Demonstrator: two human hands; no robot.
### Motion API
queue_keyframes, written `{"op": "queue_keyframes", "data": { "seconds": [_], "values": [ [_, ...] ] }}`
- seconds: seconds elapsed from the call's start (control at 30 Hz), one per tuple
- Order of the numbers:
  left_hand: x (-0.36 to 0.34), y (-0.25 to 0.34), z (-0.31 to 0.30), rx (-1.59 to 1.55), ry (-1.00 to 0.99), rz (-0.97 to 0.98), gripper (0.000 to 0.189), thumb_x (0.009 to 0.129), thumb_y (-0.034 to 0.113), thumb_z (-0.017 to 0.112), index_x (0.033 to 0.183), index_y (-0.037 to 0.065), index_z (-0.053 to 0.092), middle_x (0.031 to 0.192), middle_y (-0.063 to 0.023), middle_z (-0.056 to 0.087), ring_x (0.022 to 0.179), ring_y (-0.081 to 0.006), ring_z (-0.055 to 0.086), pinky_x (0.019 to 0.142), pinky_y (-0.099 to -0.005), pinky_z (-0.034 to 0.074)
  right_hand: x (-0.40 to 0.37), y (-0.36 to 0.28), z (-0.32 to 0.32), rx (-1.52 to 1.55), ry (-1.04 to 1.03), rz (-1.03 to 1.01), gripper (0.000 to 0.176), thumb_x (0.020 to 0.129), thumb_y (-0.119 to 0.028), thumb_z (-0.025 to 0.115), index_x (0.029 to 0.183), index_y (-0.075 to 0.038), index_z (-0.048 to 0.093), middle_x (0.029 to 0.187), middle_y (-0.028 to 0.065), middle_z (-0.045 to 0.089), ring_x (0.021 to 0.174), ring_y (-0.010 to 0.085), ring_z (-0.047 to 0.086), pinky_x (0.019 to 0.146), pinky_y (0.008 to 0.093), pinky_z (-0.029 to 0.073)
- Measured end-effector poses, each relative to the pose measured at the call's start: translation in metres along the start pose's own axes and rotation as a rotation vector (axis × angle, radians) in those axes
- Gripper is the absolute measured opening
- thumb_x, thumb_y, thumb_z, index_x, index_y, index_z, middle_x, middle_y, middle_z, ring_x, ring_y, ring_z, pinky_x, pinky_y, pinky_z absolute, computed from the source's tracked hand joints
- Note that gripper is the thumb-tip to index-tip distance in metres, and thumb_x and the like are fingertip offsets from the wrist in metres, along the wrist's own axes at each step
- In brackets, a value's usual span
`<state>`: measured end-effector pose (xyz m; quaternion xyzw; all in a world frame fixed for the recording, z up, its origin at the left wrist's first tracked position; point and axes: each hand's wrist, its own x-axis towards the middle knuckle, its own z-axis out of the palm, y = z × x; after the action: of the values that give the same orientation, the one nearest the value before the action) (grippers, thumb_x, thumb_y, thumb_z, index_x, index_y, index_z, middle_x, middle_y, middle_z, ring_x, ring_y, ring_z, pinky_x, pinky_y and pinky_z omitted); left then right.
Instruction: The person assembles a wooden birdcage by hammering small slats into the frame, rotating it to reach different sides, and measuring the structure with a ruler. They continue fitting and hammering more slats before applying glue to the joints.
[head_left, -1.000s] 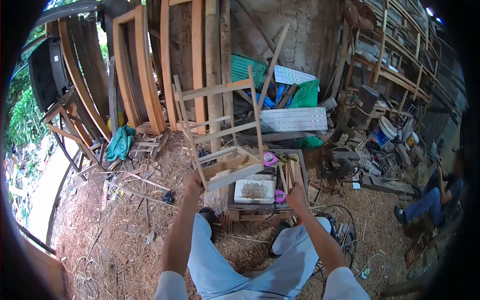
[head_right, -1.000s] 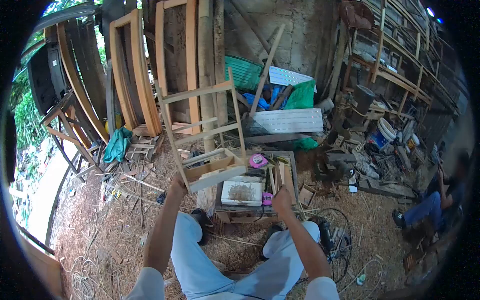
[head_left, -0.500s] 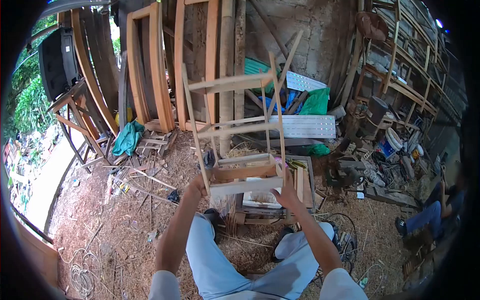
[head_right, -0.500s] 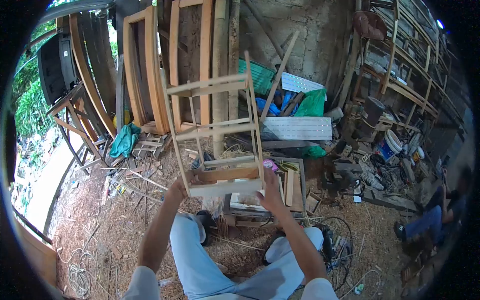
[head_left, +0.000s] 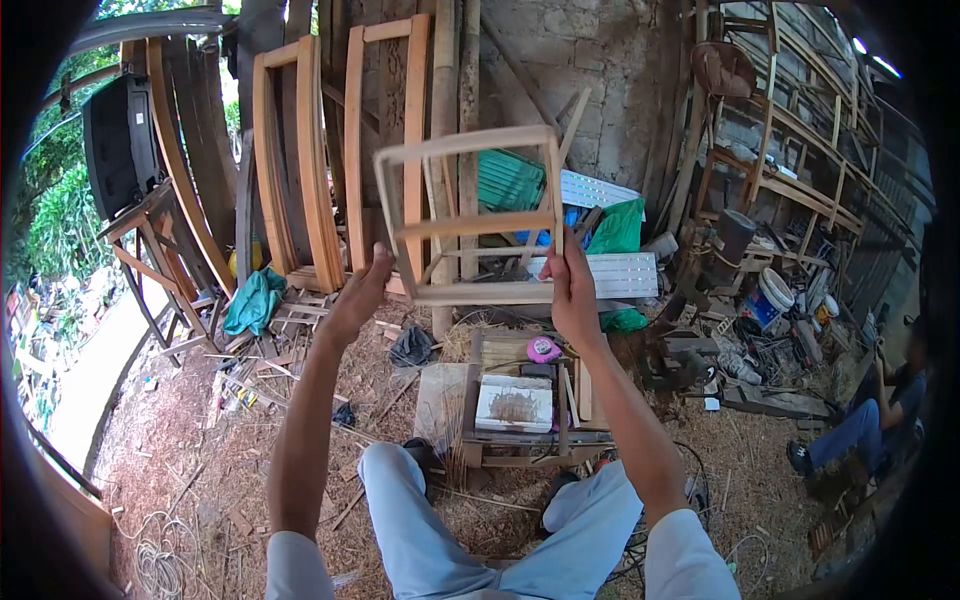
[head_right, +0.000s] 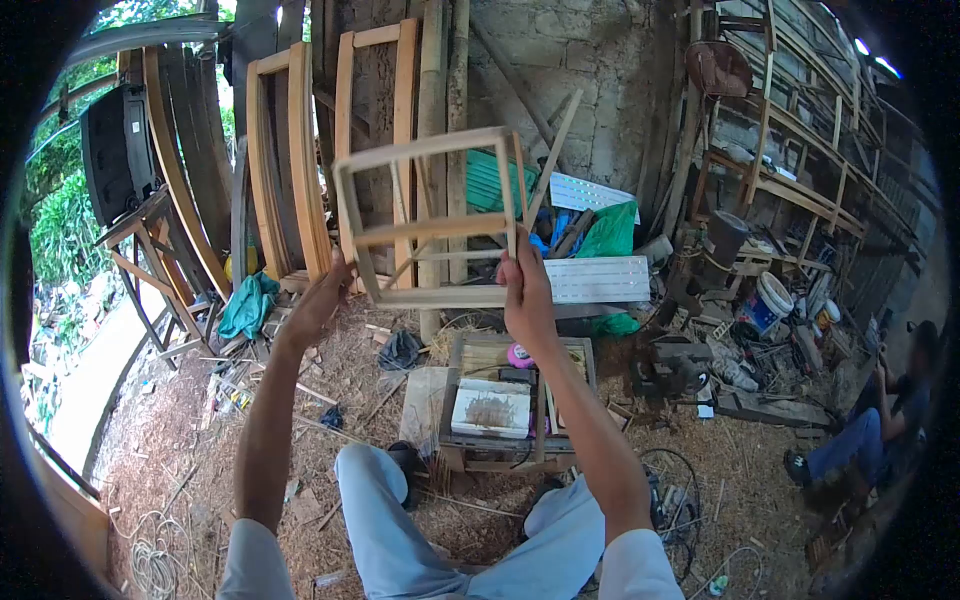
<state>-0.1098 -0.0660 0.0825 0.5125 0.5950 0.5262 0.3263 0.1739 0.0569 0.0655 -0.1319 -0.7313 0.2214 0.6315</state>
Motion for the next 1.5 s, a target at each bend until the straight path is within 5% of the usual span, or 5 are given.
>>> {"op": "queue_keyframes", "data": {
  "seconds": [0.1, 0.3, 0.7, 0.9, 1.5],
  "values": [
    [-0.001, 0.004, 0.013, 0.050, 0.230, 0.255, 0.060, 0.100, 0.053, 0.034, 0.121, 0.000, 0.054, 0.102, -0.0081, 0.059, 0.104, -0.0188, 0.057, 0.091, -0.0324, 0.042, 0.003, -0.011, -0.003, 0.134, 0.024, 0.233, 0.039, 0.102, -0.016, 0.039, 0.139, -0.001, 0.038, 0.084, 0.0055, 0.048, 0.069, 0.0126, 0.049, 0.065, 0.0280, 0.044],
    [-0.009, 0.013, 0.062, -0.571, 0.339, 0.401, 0.034, 0.102, 0.036, 0.042, 0.105, 0.004, 0.053, 0.092, -0.0052, 0.060, 0.071, -0.0112, 0.059, 0.059, -0.0253, 0.044, -0.027, -0.006, -0.013, 0.253, -0.030, 0.240, 0.045, 0.104, -0.027, 0.038, 0.142, -0.004, 0.037, 0.084, 0.0014, 0.046, 0.068, 0.0094, 0.041, 0.063, 0.0251, 0.040],
    [-0.043, -0.002, 0.086, -0.599, 0.161, 0.337, 0.034, 0.101, 0.042, 0.041, 0.098, 0.009, 0.049, 0.069, 0.0015, 0.044, 0.053, -0.0051, 0.035, 0.047, -0.0206, 0.028, -0.029, -0.028, -0.038, 0.732, 0.079, 0.539, 0.049, 0.099, -0.043, 0.043, 0.133, -0.007, 0.047, 0.091, -0.0008, 0.053, 0.064, 0.0052, 0.047, 0.049, 0.0223, 0.039],
    [-0.039, -0.023, 0.092, -0.742, 0.169, 0.277, 0.028, 0.101, 0.038, 0.044, 0.096, 0.012, 0.051, 0.076, 0.0040, 0.046, 0.048, -0.0023, 0.034, 0.042, -0.0189, 0.026, -0.025, -0.031, -0.031, 0.444, 0.137, 0.670, 0.042, 0.096, -0.048, 0.051, 0.079, -0.010, 0.049, 0.071, -0.0028, 0.046, 0.049, 0.0039, 0.040, 0.038, 0.0205, 0.027],
    [-0.017, 0.017, 0.065, -0.794, 0.147, 0.085, 0.029, 0.102, 0.032, 0.041, 0.101, 0.005, 0.052, 0.083, -0.0015, 0.053, 0.058, -0.0074, 0.042, 0.047, -0.0207, 0.034, 0.019, -0.023, -0.029, 0.390, 0.083, 0.803, 0.039, 0.099, -0.042, 0.045, 0.082, -0.007, 0.051, 0.068, 0.0010, 0.050, 0.049, 0.0067, 0.041, 0.041, 0.0228, 0.033]
  ]
}}
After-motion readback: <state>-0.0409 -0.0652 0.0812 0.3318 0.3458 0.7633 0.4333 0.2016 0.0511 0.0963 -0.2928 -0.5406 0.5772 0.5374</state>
